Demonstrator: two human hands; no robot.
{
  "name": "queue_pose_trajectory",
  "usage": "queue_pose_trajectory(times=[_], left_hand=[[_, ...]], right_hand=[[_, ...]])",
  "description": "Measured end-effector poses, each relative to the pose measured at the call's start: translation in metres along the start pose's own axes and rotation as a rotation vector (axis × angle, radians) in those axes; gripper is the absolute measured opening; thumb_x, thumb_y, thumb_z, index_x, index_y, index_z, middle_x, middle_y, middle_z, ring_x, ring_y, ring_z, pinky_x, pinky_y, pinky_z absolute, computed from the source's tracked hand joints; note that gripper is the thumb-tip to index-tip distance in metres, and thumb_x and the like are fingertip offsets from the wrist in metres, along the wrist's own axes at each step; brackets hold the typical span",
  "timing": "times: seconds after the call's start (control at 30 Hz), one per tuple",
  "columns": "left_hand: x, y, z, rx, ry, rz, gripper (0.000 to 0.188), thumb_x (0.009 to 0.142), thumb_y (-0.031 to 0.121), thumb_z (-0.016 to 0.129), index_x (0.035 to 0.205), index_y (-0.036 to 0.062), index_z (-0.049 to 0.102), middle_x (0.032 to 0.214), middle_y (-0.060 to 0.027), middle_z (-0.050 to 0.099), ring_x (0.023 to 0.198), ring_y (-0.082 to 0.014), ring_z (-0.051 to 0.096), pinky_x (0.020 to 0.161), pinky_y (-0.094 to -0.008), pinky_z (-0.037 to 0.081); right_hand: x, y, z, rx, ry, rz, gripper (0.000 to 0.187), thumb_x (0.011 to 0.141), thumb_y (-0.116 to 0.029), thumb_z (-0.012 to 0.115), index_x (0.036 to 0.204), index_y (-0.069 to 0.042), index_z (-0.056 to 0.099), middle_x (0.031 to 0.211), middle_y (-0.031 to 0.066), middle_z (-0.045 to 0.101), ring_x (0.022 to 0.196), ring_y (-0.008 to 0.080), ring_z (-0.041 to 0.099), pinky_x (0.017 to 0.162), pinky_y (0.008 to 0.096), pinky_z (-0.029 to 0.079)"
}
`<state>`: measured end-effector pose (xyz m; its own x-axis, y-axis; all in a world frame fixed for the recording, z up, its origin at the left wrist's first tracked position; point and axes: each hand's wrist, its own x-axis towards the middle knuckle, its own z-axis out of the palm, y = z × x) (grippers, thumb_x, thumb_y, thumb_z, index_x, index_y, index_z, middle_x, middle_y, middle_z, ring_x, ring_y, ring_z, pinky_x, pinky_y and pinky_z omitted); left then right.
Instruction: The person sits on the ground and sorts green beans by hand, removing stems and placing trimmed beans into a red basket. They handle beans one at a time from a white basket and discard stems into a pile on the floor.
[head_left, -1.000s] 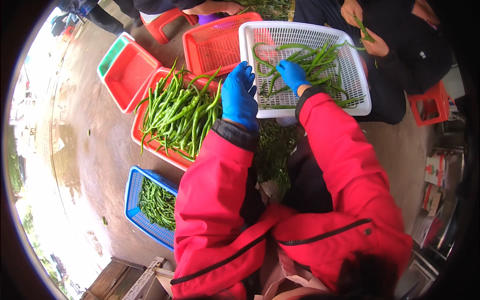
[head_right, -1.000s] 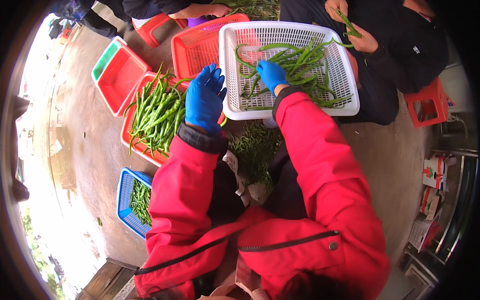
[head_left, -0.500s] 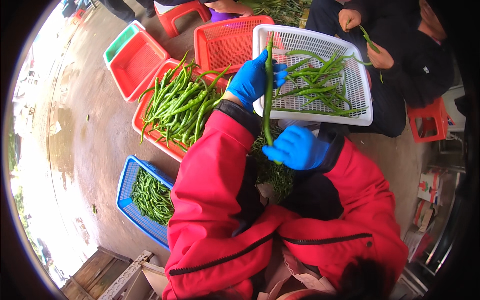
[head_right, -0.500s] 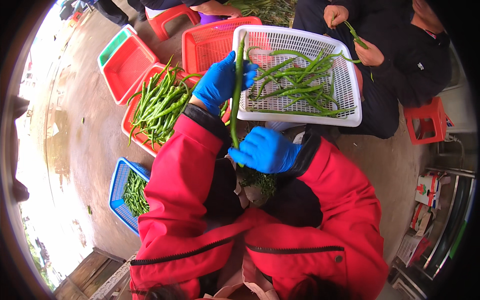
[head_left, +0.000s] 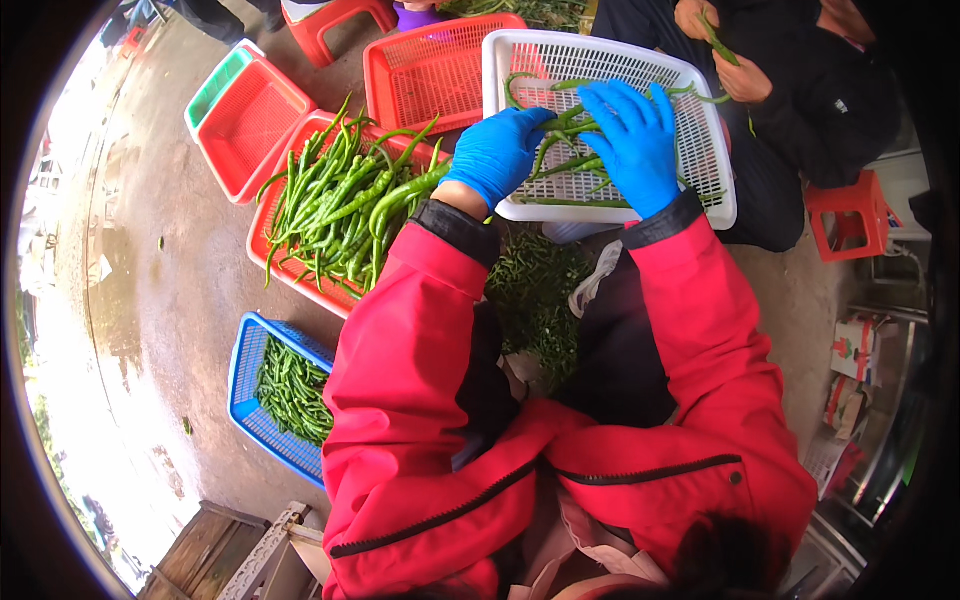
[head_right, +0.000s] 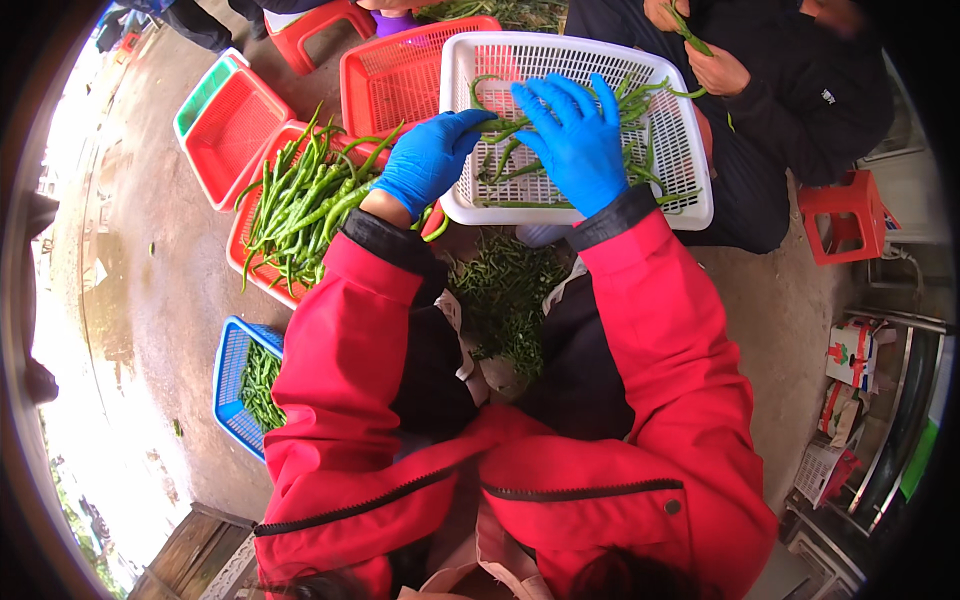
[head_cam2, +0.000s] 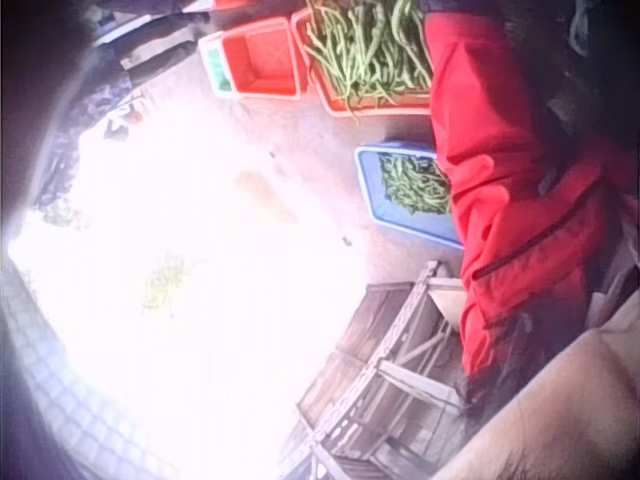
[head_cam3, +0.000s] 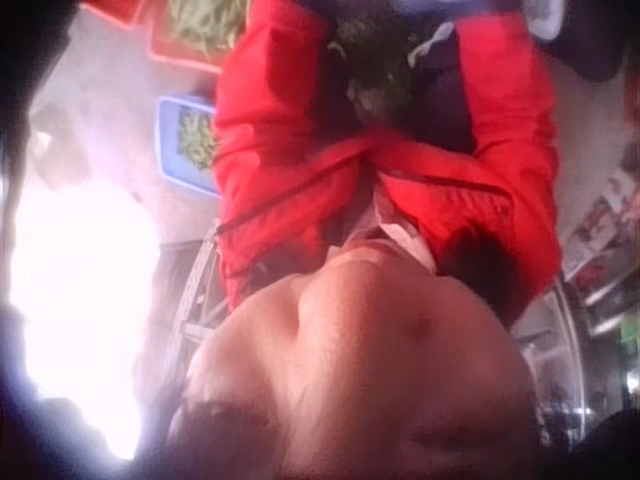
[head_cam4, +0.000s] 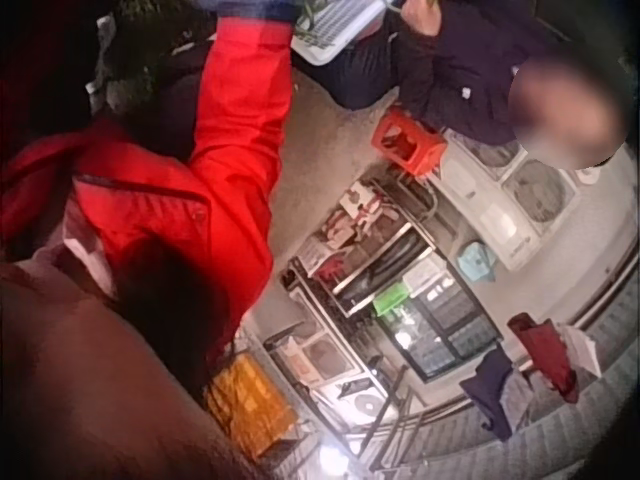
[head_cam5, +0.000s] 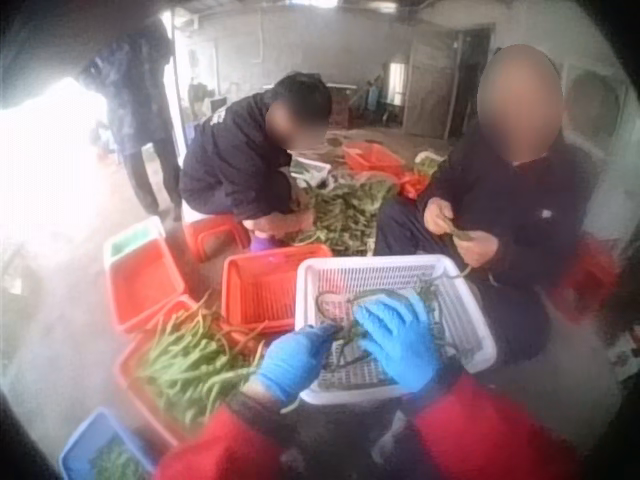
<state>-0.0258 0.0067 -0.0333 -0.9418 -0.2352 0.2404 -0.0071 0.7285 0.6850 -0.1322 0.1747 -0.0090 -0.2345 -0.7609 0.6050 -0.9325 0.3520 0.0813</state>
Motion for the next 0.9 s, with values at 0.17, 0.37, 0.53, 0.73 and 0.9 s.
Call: queue_pose_trajectory(times=[0.17, 0.37, 0.53, 0.73, 0.9], left_hand=[[-0.006, 0.006, -0.009, 0.021, -0.041, -0.036, 0.025, 0.084, 0.023, 0.059, 0.101, 0.0054, 0.064, 0.090, -0.0196, 0.063, 0.083, -0.0355, 0.061, 0.073, -0.0381, 0.049], [-0.006, 0.006, -0.005, -0.012, 0.011, 0.046, 0.026, 0.084, 0.023, 0.060, 0.101, 0.0034, 0.062, 0.089, -0.0203, 0.062, 0.082, -0.0366, 0.060, 0.071, -0.0395, 0.048], [-0.007, 0.008, -0.004, -0.010, -0.006, 0.040, 0.024, 0.086, 0.021, 0.056, 0.104, 0.0062, 0.060, 0.089, -0.0201, 0.062, 0.082, -0.0366, 0.060, 0.071, -0.0408, 0.048], [-0.010, 0.011, -0.002, 0.037, -0.009, 0.038, 0.023, 0.087, 0.021, 0.054, 0.106, 0.0104, 0.060, 0.088, -0.0186, 0.062, 0.080, -0.0363, 0.060, 0.069, -0.0420, 0.049], [-0.010, 0.010, 0.000, 0.061, -0.012, 0.037, 0.021, 0.086, 0.021, 0.054, 0.104, 0.0097, 0.060, 0.086, -0.0193, 0.062, 0.078, -0.0370, 0.060, 0.067, -0.0424, 0.049]], right_hand=[[-0.005, -0.002, 0.024, 0.008, -0.072, -0.131, 0.039, 0.072, -0.020, 0.067, 0.111, -0.020, 0.061, 0.083, -0.0030, 0.054, 0.088, 0.0177, 0.054, 0.099, 0.0432, 0.034], [-0.005, -0.001, 0.028, 0.021, 0.010, -0.166, 0.028, 0.072, -0.016, 0.064, 0.099, -0.018, 0.063, 0.078, -0.0022, 0.052, 0.083, 0.0185, 0.053, 0.095, 0.0408, 0.039], [0.001, -0.004, 0.023, 0.027, 0.013, -0.192, 0.025, 0.072, -0.014, 0.063, 0.097, -0.016, 0.063, 0.077, -0.0018, 0.052, 0.081, 0.0177, 0.053, 0.097, 0.0419, 0.038], [0.004, -0.005, 0.024, 0.052, -0.001, -0.225, 0.019, 0.073, -0.015, 0.062, 0.092, -0.012, 0.061, 0.073, -0.0008, 0.049, 0.076, 0.0170, 0.053, 0.099, 0.0416, 0.036], [0.002, -0.005, 0.027, 0.040, -0.004, -0.248, 0.017, 0.073, -0.013, 0.060, 0.090, -0.012, 0.060, 0.072, 0.0001, 0.049, 0.076, 0.0177, 0.053, 0.099, 0.0405, 0.036]])
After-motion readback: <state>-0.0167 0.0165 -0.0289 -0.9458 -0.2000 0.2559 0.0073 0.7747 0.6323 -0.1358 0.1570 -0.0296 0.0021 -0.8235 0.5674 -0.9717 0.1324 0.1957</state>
